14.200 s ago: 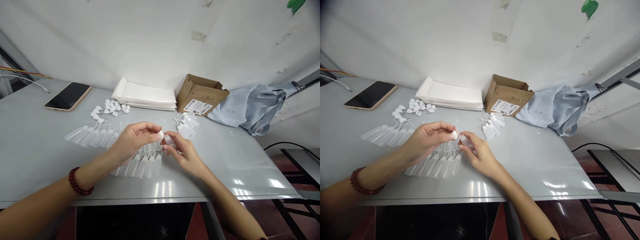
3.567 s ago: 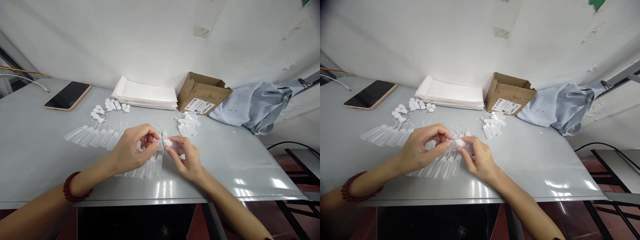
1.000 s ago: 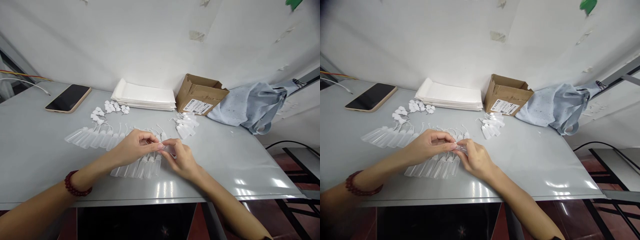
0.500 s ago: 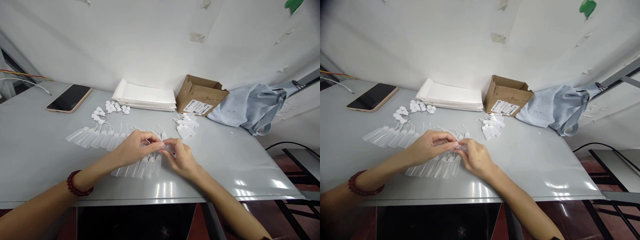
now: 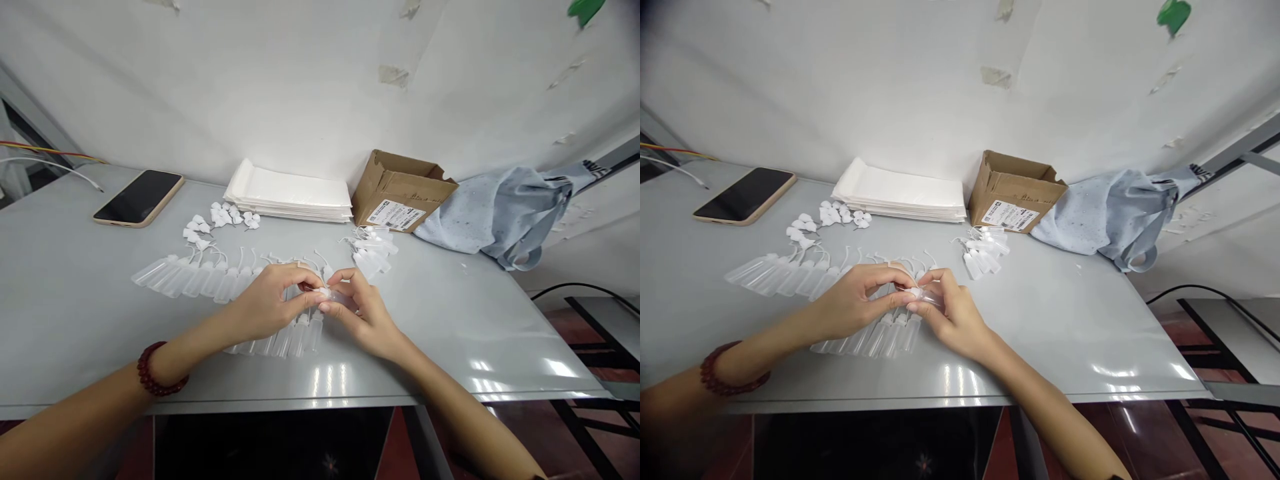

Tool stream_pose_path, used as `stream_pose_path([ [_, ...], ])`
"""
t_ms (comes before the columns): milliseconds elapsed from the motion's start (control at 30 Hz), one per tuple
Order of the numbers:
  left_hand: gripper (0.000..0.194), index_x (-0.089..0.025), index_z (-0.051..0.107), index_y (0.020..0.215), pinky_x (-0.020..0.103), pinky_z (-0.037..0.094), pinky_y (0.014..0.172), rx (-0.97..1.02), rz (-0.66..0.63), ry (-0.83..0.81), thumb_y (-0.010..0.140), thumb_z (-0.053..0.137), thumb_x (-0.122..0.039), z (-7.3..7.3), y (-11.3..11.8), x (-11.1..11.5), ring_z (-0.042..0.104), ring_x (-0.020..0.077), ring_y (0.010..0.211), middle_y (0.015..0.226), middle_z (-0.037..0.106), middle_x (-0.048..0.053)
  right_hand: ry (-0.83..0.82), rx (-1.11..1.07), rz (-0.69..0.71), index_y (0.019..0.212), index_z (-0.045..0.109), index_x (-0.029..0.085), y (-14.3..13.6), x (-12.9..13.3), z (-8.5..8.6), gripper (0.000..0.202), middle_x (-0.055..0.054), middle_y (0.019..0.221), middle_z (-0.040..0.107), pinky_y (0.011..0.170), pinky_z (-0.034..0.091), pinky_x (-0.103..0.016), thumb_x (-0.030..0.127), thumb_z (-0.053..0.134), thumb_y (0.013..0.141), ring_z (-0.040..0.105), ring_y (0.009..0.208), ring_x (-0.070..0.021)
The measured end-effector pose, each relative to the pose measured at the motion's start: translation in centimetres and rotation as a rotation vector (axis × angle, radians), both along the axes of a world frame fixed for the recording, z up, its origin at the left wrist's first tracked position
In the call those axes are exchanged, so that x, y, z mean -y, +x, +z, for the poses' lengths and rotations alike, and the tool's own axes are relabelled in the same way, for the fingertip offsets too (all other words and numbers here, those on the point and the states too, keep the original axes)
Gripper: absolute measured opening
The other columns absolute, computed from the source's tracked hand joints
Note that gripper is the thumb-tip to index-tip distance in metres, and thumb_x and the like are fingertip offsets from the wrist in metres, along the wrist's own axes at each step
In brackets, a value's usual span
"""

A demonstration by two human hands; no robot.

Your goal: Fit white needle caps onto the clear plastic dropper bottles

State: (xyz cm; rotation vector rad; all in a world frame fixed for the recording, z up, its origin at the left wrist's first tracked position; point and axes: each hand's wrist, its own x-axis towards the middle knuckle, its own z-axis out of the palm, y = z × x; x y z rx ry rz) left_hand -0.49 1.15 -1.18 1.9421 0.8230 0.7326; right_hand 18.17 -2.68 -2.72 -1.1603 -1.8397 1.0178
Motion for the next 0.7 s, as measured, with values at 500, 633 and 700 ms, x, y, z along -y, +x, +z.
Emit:
stream_pose_path([
  [500, 0.013, -0.017, 0.068, 0.086, 0.028, 0.047, 0.076, 0.021, 0.001, 0.092, 0.086, 0.057, -0.024, -0.7, 0.2, 0.1, 0.061, 0.0158, 0.08, 0.083, 0.067, 0.005, -0.778, -0.478, 0.143, 0.089, 0.043, 0.022, 0.7, -1.6, 0.6, 0.028, 0.003, 0.061, 0.063, 0.037, 0.011, -0.018, 0.038, 0.064, 0.08, 0.02, 0.038, -0.0027],
  [633, 0.017, -0.017, 0.069, 0.088, 0.027, 0.047, 0.077, -0.013, 0.061, 0.062, 0.086, 0.056, -0.028, -0.3, 0.2, -0.1, 0.062, 0.0163, 0.081, 0.085, 0.069, 0.004, -0.677, -0.491, 0.097, 0.09, 0.044, 0.022, 0.6, -1.7, 0.7, 0.028, 0.004, 0.062, 0.061, 0.04, 0.015, -0.018, 0.037, 0.065, 0.08, 0.025, 0.041, -0.0033],
  [700, 0.021, -0.018, 0.07, 0.092, 0.028, 0.048, 0.078, -0.045, 0.15, 0.031, 0.087, 0.055, -0.033, 0.0, -0.1, -0.4, 0.063, 0.018, 0.084, 0.089, 0.071, 0.004, -0.591, -0.481, 0.012, 0.089, 0.043, 0.021, 0.8, -2.1, 0.5, 0.029, 0.003, 0.065, 0.061, 0.041, 0.018, -0.019, 0.038, 0.065, 0.079, 0.027, 0.042, -0.0039],
])
